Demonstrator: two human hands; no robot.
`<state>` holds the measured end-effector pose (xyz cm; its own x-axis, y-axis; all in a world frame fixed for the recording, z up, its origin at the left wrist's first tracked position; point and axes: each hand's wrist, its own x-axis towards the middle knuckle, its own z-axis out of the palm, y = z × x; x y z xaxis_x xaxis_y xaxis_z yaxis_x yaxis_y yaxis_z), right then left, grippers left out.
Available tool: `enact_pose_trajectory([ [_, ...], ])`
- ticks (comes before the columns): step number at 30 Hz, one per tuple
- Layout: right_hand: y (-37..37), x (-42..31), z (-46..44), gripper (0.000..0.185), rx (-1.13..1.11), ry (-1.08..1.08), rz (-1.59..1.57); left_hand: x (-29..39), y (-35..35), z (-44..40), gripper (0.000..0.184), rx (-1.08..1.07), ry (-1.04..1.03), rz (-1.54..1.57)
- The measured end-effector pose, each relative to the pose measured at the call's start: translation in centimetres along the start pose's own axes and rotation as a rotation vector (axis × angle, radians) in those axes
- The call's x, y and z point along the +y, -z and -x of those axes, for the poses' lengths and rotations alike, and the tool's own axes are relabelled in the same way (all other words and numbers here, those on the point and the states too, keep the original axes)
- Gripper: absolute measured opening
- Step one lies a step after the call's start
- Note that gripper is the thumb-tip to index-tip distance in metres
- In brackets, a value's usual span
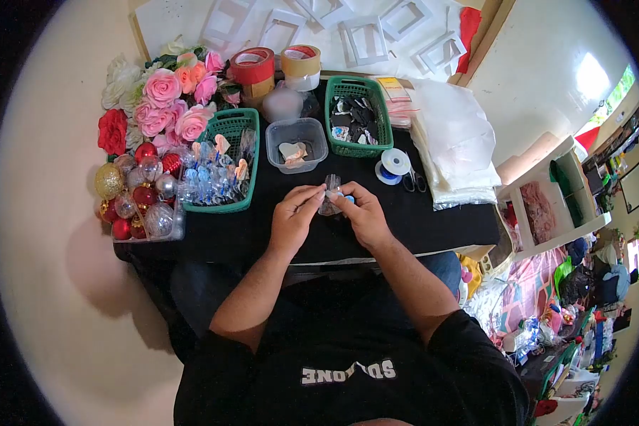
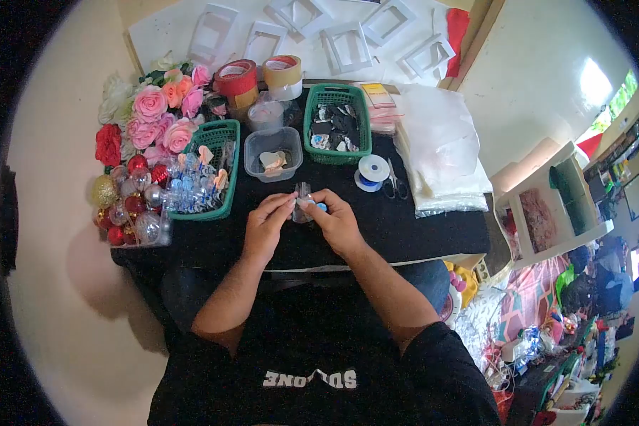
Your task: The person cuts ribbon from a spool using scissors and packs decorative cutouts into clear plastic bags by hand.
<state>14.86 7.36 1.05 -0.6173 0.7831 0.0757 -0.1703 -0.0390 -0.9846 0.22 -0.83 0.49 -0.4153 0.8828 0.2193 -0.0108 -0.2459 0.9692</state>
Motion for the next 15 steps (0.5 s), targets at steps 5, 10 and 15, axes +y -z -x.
enact_pose_trajectory([
  [5,-0.1,-0.1,0.0,0.017,-0.011,-0.076,0.045,0.1,0.1,0.0,0.023,-0.016,0.008,0.055],
  [10,-0.9,-1.0,0.1,0.022,0.001,-0.059,0.064,0.5,0.3,0.2,0.024,-0.023,0.117,0.135],
  [15,-0.1,0.1,-0.2,0.023,-0.040,-0.077,0.129,0.2,0.3,0.2,0.025,-0.048,0.150,0.174],
])
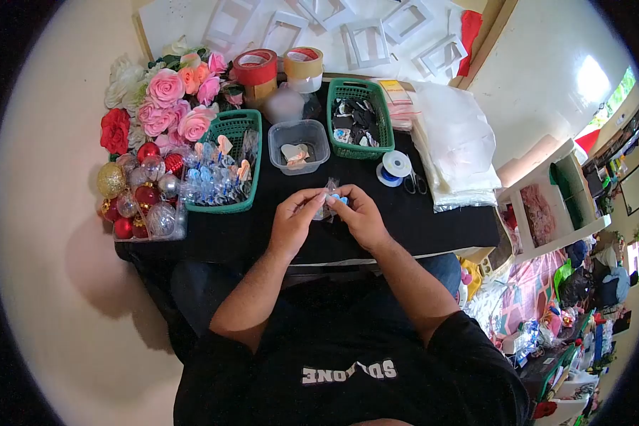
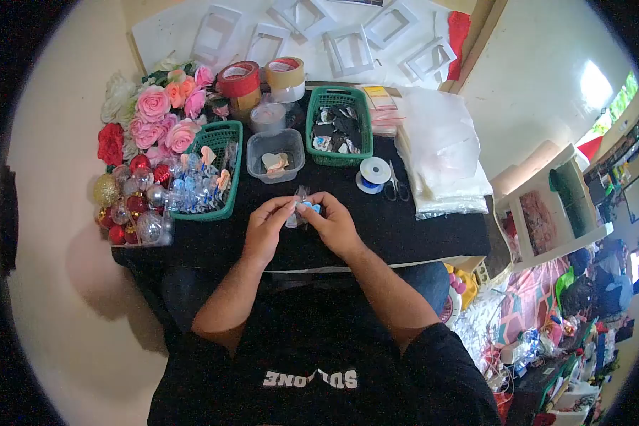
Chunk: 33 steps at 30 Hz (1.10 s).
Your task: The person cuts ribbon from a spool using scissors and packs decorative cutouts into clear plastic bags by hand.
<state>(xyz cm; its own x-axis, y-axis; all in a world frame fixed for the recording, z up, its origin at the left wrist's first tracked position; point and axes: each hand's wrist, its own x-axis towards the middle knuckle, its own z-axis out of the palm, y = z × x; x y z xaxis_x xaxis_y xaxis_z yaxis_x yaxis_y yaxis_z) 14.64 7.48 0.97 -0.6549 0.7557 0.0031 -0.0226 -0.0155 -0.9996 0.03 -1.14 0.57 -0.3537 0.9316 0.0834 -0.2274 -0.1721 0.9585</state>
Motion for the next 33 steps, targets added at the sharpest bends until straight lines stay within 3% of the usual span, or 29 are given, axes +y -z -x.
enact_pose_trajectory([
  [14,-0.20,0.09,0.18,0.016,-0.053,0.050,-0.039,-0.15,0.17,-0.21,0.016,0.067,0.003,-0.052],
  [17,-0.30,0.42,-0.02,0.014,-0.013,0.069,-0.121,0.18,-0.11,-0.07,0.016,-0.010,-0.013,-0.108],
  [28,0.05,0.58,0.06,0.009,0.027,0.101,-0.227,-0.18,-0.11,-0.30,0.014,0.034,0.031,0.014],
  [33,-0.53,0.40,0.25,0.007,0.036,0.087,-0.108,0.05,0.03,-0.25,0.015,0.054,0.035,0.000],
])
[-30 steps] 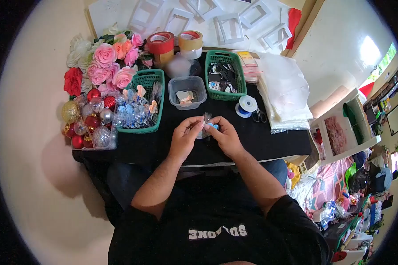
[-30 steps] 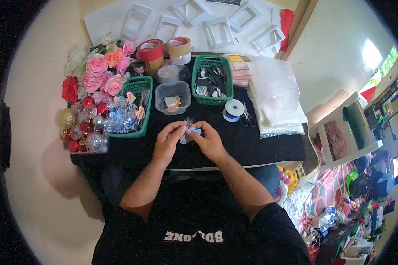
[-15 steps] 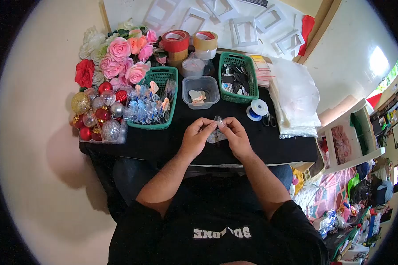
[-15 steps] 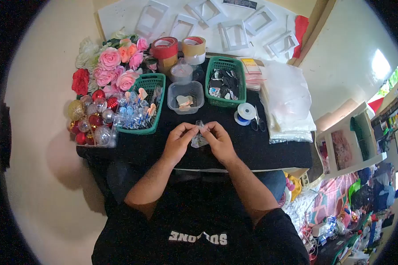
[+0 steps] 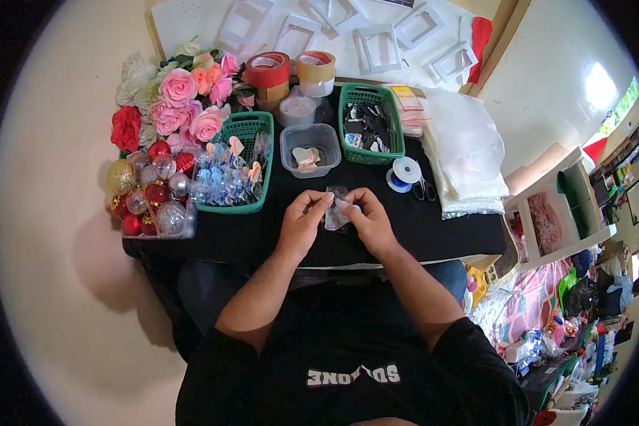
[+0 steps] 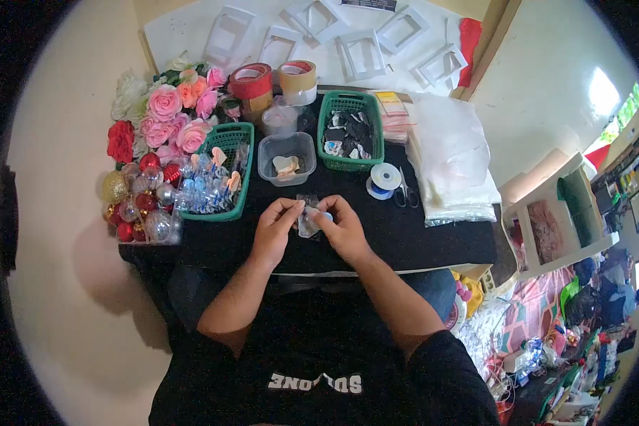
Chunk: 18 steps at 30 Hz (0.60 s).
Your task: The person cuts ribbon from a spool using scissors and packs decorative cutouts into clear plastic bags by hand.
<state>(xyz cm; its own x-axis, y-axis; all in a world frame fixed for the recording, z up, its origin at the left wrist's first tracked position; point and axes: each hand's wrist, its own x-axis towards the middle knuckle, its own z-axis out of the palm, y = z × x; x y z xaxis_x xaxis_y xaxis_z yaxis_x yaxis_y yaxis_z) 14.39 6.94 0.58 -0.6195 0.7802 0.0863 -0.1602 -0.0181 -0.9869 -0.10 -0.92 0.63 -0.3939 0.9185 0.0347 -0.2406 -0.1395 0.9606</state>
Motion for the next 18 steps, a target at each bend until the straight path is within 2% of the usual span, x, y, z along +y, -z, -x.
enact_pose_trajectory([
  [4,-0.2,-0.9,0.2,0.011,-0.033,-0.052,0.211,-0.4,-0.2,-0.1,0.017,0.047,-0.050,-0.009],
  [8,0.3,0.1,-0.1,0.013,-0.014,-0.066,0.157,-0.5,-0.9,0.2,0.019,0.103,-0.116,-0.066],
  [10,0.2,-0.1,0.0,0.012,-0.003,-0.040,0.095,-0.5,-0.6,0.2,0.021,0.037,-0.126,-0.267],
  [15,0.1,-0.3,0.1,0.009,-0.023,-0.037,0.096,-0.7,-0.7,0.2,0.018,0.047,-0.241,-0.341],
  [16,0.2,-0.2,0.1,0.009,-0.035,-0.037,0.093,-0.7,-0.6,0.2,0.018,0.032,-0.192,-0.343],
  [18,0.2,0.1,0.0,0.014,-0.016,-0.017,0.124,-1.0,-0.6,0.0,0.017,0.026,-0.243,-0.379],
])
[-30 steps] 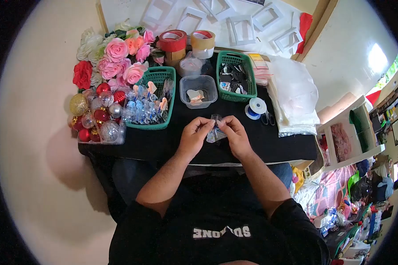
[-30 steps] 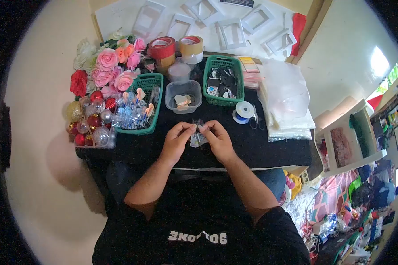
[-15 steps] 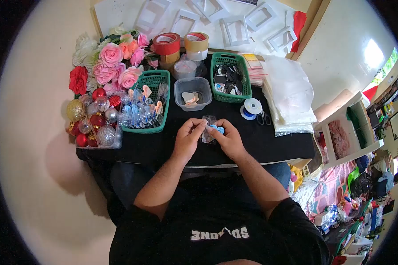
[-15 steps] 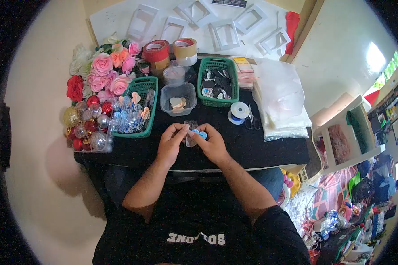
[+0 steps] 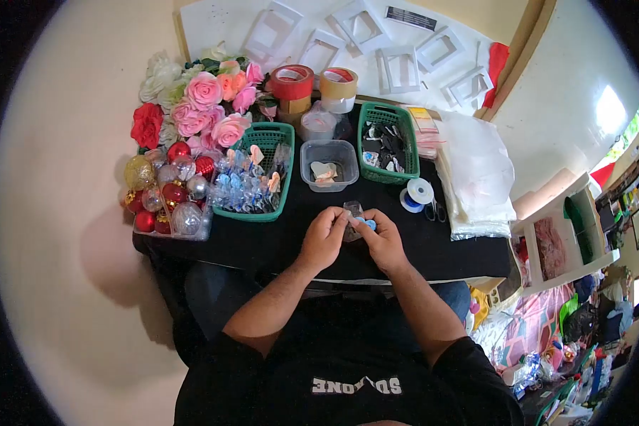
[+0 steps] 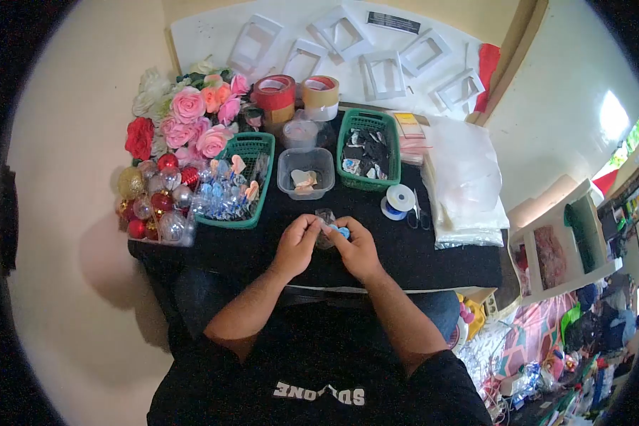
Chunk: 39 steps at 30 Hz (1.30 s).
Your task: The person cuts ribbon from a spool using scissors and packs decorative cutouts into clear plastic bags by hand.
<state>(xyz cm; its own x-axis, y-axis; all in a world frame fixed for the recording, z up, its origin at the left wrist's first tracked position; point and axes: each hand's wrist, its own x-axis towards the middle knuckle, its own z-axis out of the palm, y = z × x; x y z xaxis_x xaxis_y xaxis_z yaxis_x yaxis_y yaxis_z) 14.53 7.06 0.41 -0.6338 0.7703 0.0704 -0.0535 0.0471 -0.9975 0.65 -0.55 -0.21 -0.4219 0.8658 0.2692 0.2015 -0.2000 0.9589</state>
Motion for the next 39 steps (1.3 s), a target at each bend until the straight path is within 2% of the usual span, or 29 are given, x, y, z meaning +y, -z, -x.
enact_pose_trajectory([
  [8,0.2,-0.1,0.2,0.012,-0.026,0.024,0.023,-0.3,0.0,0.1,0.017,-0.018,-0.002,-0.019],
  [11,0.1,-0.5,0.3,0.012,-0.025,-0.028,-0.039,-0.9,-0.2,0.0,0.018,-0.032,0.006,0.022],
  [13,-0.1,-0.2,0.2,0.013,-0.032,-0.002,-0.203,-0.6,-0.1,0.0,0.019,-0.032,0.011,0.022],
  [16,-0.3,-1.0,0.3,0.010,0.013,-0.072,-0.048,-0.5,-0.1,0.0,0.018,-0.014,-0.008,0.019],
  [18,-0.3,-1.0,0.2,0.011,0.012,-0.078,-0.057,-0.5,0.0,0.0,0.018,0.007,-0.033,0.014],
  [23,-0.1,-1.3,0.2,0.011,0.040,-0.117,-0.023,-0.2,0.2,0.0,0.020,-0.050,0.058,0.062],
  [30,0.6,0.4,-0.1,0.006,-0.027,-0.070,-0.267,-1.0,-0.3,0.0,0.018,-0.080,0.009,0.148],
  [32,0.4,0.1,-0.1,0.006,0.024,-0.043,-0.330,-0.6,-0.6,0.2,0.018,0.064,-0.054,0.271],
  [34,0.2,-0.3,0.0,0.007,0.068,-0.080,-0.373,0.7,-0.5,0.6,0.028,0.213,-0.156,0.278],
  [36,0.3,-0.3,-0.1,0.007,0.058,-0.053,-0.378,3.6,0.8,2.3,0.027,0.022,-0.119,0.309],
  [38,0.7,0.6,-0.2,0.008,0.075,-0.038,-0.342,11.3,2.9,4.7,0.030,-0.331,-0.098,0.547],
  [39,0.8,0.4,-0.3,0.009,0.066,-0.063,-0.338,13.8,3.9,5.5,0.045,-0.462,-0.238,0.443],
])
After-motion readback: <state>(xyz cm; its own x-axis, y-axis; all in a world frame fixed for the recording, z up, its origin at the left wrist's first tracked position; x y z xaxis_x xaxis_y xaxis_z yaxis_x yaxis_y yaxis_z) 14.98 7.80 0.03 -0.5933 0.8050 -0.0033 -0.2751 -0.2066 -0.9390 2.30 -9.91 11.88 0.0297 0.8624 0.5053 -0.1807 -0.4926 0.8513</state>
